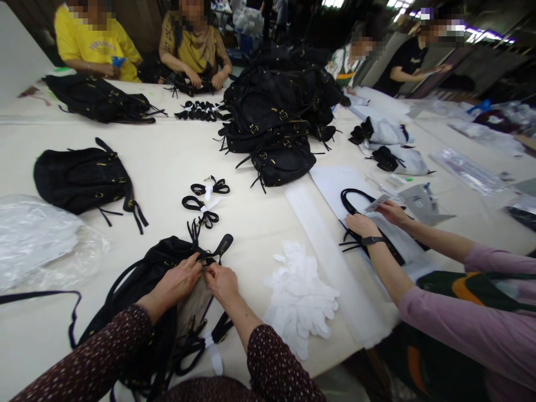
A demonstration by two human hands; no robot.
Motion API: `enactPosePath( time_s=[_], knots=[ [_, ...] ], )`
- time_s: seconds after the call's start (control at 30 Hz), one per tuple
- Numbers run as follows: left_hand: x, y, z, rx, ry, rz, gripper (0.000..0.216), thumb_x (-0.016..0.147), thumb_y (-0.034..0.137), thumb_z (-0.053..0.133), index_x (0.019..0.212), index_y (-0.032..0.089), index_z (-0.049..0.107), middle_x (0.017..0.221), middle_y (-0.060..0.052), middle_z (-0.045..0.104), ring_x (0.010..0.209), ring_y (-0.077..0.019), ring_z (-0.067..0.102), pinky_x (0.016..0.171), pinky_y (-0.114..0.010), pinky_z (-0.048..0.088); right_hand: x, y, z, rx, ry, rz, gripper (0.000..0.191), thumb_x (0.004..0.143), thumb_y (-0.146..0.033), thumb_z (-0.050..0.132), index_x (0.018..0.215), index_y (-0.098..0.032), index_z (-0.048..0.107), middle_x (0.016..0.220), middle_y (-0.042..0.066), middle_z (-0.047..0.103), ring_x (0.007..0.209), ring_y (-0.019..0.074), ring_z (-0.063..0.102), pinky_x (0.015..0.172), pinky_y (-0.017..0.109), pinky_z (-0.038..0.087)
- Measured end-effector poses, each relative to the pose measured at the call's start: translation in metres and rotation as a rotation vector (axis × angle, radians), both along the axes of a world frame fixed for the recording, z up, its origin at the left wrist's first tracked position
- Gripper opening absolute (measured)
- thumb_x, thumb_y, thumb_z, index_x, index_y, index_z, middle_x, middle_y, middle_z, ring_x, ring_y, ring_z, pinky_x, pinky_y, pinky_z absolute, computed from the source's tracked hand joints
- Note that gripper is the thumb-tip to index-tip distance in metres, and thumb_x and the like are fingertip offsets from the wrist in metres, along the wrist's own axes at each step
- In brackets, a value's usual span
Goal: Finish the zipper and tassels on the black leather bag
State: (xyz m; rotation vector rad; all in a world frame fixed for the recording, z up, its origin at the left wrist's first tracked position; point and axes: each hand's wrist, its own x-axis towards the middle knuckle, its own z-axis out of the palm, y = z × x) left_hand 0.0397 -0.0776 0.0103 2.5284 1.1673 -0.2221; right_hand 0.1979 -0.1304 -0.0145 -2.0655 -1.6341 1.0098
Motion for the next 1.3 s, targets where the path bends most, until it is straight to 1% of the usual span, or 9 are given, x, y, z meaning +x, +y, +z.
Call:
enactPosePath(
  time_s=[0.07,0.17,0.23,0.33,0.43,0.67,0.77,0.97,1.3],
  knots=[
    [-0.003,0.001,0.0,-0.014,-0.039,0.024,0.033,0.096,0.03,0.03,0.106,0.018,0.06,0.148,-0.018,0.047,0.126,-0.0291,0.056,0.096,-0.043,0.054,-0.001,-0.003,0.0,0.011,0.042,-0.019,0.018,0.087,-0.032,0.05,0.09,-0.029,0.067,0.085,-0.002,0.074,0.078,0.0143,0.064,0.066,0.024,0.038],
    [-0.007,0.004,0.001,-0.053,-0.084,0.105,0.03,0.095,0.031,0.033,0.096,0.018,0.06,0.147,-0.019,0.048,0.126,-0.0279,0.056,0.101,-0.044,0.051,-0.005,-0.007,0.0,0.023,0.106,-0.042,0.016,0.086,-0.031,0.051,0.09,-0.029,0.067,0.084,-0.004,0.074,0.076,0.0128,0.064,0.066,0.024,0.039],
    [-0.009,0.006,0.003,-0.096,-0.085,0.167,0.028,0.094,0.032,0.033,0.091,0.019,0.058,0.147,-0.018,0.047,0.123,-0.0276,0.059,0.099,-0.043,0.052,-0.008,-0.008,0.0,0.04,0.13,-0.047,0.016,0.086,-0.03,0.052,0.089,-0.029,0.067,0.085,-0.005,0.074,0.077,0.0124,0.064,0.067,0.023,0.04],
    [-0.014,0.009,0.006,-0.149,-0.06,0.251,0.028,0.093,0.035,0.034,0.091,0.021,0.058,0.148,-0.014,0.047,0.119,-0.0272,0.062,0.095,-0.042,0.053,-0.013,-0.008,0.001,0.06,0.139,-0.059,0.016,0.086,-0.031,0.051,0.09,-0.029,0.067,0.086,-0.005,0.074,0.078,0.0126,0.065,0.068,0.023,0.04],
    [-0.019,0.012,0.004,-0.171,-0.052,0.298,0.029,0.092,0.038,0.035,0.09,0.021,0.058,0.145,-0.013,0.05,0.12,-0.0271,0.061,0.097,-0.041,0.051,-0.018,-0.005,0.003,0.043,0.131,-0.083,0.016,0.086,-0.032,0.051,0.088,-0.03,0.067,0.085,-0.005,0.074,0.078,0.0126,0.065,0.067,0.023,0.04],
    [-0.028,0.018,-0.006,-0.169,-0.083,0.334,0.03,0.091,0.041,0.036,0.089,0.022,0.06,0.139,-0.011,0.054,0.115,-0.0253,0.063,0.097,-0.039,0.05,-0.028,0.003,0.007,0.015,0.065,-0.094,0.017,0.086,-0.035,0.051,0.086,-0.029,0.067,0.083,-0.005,0.074,0.076,0.0137,0.064,0.064,0.025,0.038],
    [-0.029,0.018,-0.006,-0.162,-0.086,0.341,0.029,0.091,0.04,0.038,0.088,0.022,0.06,0.138,-0.011,0.055,0.11,-0.0251,0.064,0.095,-0.038,0.05,-0.03,0.005,0.007,0.018,0.034,-0.082,0.018,0.087,-0.036,0.05,0.085,-0.029,0.066,0.083,-0.004,0.074,0.077,0.0148,0.065,0.064,0.026,0.037],
    [-0.027,0.017,-0.003,-0.166,-0.086,0.363,0.031,0.091,0.041,0.037,0.089,0.022,0.06,0.137,-0.01,0.056,0.111,-0.0254,0.064,0.095,-0.038,0.049,-0.034,0.006,0.002,0.029,-0.031,-0.052,0.019,0.087,-0.037,0.049,0.084,-0.028,0.066,0.082,-0.003,0.074,0.075,0.0161,0.065,0.062,0.027,0.037],
    [-0.027,0.017,-0.003,-0.138,-0.081,0.369,0.028,0.09,0.04,0.04,0.089,0.023,0.062,0.136,-0.008,0.058,0.115,-0.0243,0.063,0.097,-0.035,0.049,-0.042,0.012,-0.001,-0.054,-0.005,-0.104,0.021,0.085,-0.042,0.05,0.084,-0.028,0.067,0.084,0.0,0.074,0.077,0.0185,0.066,0.066,0.029,0.041]
  ],
)
